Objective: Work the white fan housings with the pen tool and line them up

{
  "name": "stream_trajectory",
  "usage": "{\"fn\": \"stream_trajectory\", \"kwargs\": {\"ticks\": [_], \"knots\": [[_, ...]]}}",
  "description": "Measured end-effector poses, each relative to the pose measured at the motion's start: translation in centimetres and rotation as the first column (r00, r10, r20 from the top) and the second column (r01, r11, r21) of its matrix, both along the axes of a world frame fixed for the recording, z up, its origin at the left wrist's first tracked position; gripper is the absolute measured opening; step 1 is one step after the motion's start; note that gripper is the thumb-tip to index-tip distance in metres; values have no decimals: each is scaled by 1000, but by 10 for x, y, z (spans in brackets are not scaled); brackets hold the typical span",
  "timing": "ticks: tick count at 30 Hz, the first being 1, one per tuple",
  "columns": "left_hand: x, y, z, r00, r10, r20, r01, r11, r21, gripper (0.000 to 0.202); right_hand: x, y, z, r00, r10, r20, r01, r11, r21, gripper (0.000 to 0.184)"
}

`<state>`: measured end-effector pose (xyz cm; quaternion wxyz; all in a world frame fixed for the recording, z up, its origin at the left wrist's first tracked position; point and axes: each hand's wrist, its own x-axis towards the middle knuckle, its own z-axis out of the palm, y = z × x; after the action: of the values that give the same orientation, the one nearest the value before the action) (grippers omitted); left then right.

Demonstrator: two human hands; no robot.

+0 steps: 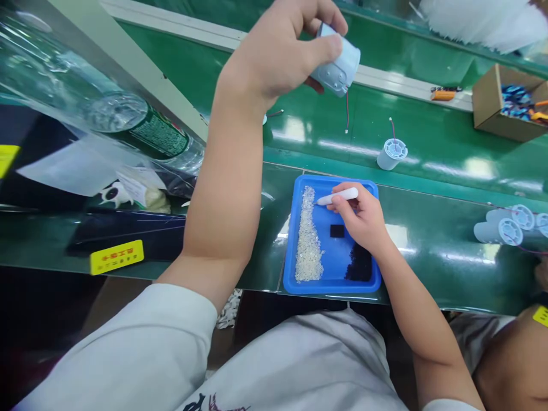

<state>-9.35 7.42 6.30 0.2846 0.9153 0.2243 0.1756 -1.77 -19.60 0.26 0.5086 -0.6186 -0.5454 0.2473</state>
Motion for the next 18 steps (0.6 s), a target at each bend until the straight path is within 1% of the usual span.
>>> {"fn": "stream_trajectory", "kwargs": {"ticks": [1, 2, 3, 4, 5, 6, 8, 9, 12, 15, 17, 18], "knots": [[-4, -13, 10, 998, -42, 48, 43, 999, -26, 53, 0, 0, 0, 1000, -4, -3, 4, 1000, 5, 32], [-8, -28, 21, 987, -54, 149, 55, 998, 2, 54, 0, 0, 1, 1000, -4, -6, 4, 1000, 10, 32], [-12, -42, 31, 975, -38, 221, 36, 999, 11, 55, 0, 0, 1, 1000, -1, -6, 1, 1000, 14, 31], [-16, -54, 40, 972, -14, 236, 17, 1000, -11, 60, 0, 0, 0, 1000, 4, -4, -4, 1000, 16, 30], [-19, -63, 47, 965, 10, 264, 0, 999, -37, 68, 0, 0, 0, 1000, 6, 4, -6, 1000, 20, 29], [-20, -70, 52, 956, 41, 290, -18, 996, -82, 68, 1, 0, 0, 1000, 3, 16, -3, 1000, 27, 27], [-20, -75, 55, 933, 90, 348, -31, 985, -172, 44, 2, 0, 0, 998, -18, 62, 14, 999, 53, 21], [-19, -75, 54, 922, 107, 372, -31, 978, -206, 38, 3, -1, 0, 995, -36, 96, 29, 997, 74, 18], [-17, -73, 53, 919, 102, 380, -14, 974, -227, 35, 4, -1, 3, 969, -83, 233, 47, 987, 153, 13], [-17, -74, 54, 923, 100, 373, -14, 974, -227, 35, 3, -1, 8, 929, -47, 367, -31, 979, 203, 13], [-18, -76, 55, 923, 105, 369, -17, 972, -234, 36, 4, 0, 10, 915, -30, 402, -66, 973, 221, 14], [-19, -76, 55, 922, 111, 372, -20, 971, -240, 36, 4, 0, 10, 917, -44, 397, -55, 970, 235, 14]]}}
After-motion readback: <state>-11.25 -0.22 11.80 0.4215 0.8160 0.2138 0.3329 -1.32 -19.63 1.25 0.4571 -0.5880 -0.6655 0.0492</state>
